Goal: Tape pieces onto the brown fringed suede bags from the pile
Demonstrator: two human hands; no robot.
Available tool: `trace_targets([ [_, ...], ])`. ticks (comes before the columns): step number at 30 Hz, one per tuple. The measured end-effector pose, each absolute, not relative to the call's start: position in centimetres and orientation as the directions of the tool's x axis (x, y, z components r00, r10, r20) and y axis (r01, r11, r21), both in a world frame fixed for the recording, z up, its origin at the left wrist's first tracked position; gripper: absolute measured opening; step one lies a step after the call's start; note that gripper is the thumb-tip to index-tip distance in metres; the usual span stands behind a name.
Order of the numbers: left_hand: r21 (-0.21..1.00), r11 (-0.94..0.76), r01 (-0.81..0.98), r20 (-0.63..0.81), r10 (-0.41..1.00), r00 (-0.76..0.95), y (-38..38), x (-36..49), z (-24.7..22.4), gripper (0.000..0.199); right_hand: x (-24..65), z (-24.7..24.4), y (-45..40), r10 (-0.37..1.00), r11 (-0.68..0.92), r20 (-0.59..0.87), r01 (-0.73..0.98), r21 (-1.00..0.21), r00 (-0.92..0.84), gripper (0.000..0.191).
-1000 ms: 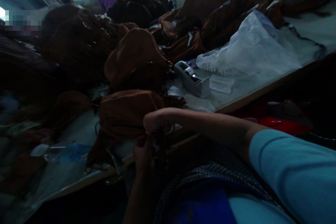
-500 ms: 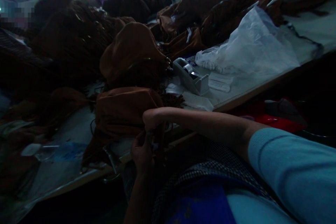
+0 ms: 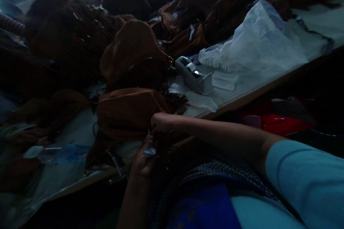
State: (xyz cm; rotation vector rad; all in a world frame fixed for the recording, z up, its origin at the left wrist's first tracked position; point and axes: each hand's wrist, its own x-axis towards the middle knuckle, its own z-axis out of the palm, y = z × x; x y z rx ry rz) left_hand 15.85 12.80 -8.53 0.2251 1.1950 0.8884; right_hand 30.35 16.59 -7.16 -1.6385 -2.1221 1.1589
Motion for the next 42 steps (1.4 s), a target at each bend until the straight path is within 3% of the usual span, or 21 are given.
trace_targets([
  [4,0.659,0.606,-0.446,-0.662,0.748,0.037,12.1,15.8,-8.2,0.008,29.1,-7.5,15.9,0.958,0.104,-0.148,0.779,-0.618,-0.245,0.017],
  [6,0.703,0.561,-0.438,-0.62,0.785,0.01,11.8,15.8,-8.3,0.009,28.7,-7.8,15.5,0.969,0.075,-0.12,0.721,-0.688,-0.215,0.013],
  [9,0.751,0.507,-0.422,-0.559,0.829,0.001,11.3,15.7,-8.8,0.019,28.6,-8.0,15.0,0.937,-0.126,-0.251,0.435,-0.892,-0.242,0.011],
  [11,0.757,0.501,-0.419,-0.551,0.834,0.002,11.0,15.7,-9.2,0.026,28.9,-8.1,14.6,0.876,-0.308,-0.361,0.204,-0.929,-0.321,0.013],
  [14,0.761,0.503,-0.409,-0.542,0.84,0.026,10.8,15.7,-9.6,0.033,29.4,-8.1,14.2,0.795,-0.475,-0.432,0.007,-0.88,-0.426,0.018],
  [21,0.912,0.345,-0.222,-0.358,0.933,-0.023,10.7,16.0,-9.8,0.041,29.5,-8.5,14.1,0.743,-0.587,-0.467,-0.133,-0.799,-0.479,0.02],
  [28,0.983,0.173,-0.068,-0.182,0.972,-0.15,9.9,16.0,-10.5,0.033,28.9,-10.0,14.1,0.853,-0.389,-0.367,0.018,-0.921,-0.371,0.03],
  [32,0.983,0.164,-0.08,-0.174,0.975,-0.141,10.0,16.0,-10.4,0.031,28.8,-9.5,13.7,0.941,-0.162,-0.239,0.299,-0.94,-0.242,0.034],
  [37,0.987,0.161,-0.024,-0.163,0.976,-0.141,10.2,16.0,-10.3,0.026,28.1,-6.5,13.1,0.994,0.064,-0.01,0.645,-0.762,-0.11,0.04],
  [42,0.988,0.122,0.09,-0.105,0.979,-0.173,10.4,15.8,-11.0,0.021,26.4,-4.0,13.0,0.976,0.182,-0.028,0.876,-0.446,-0.217,0.028],
])
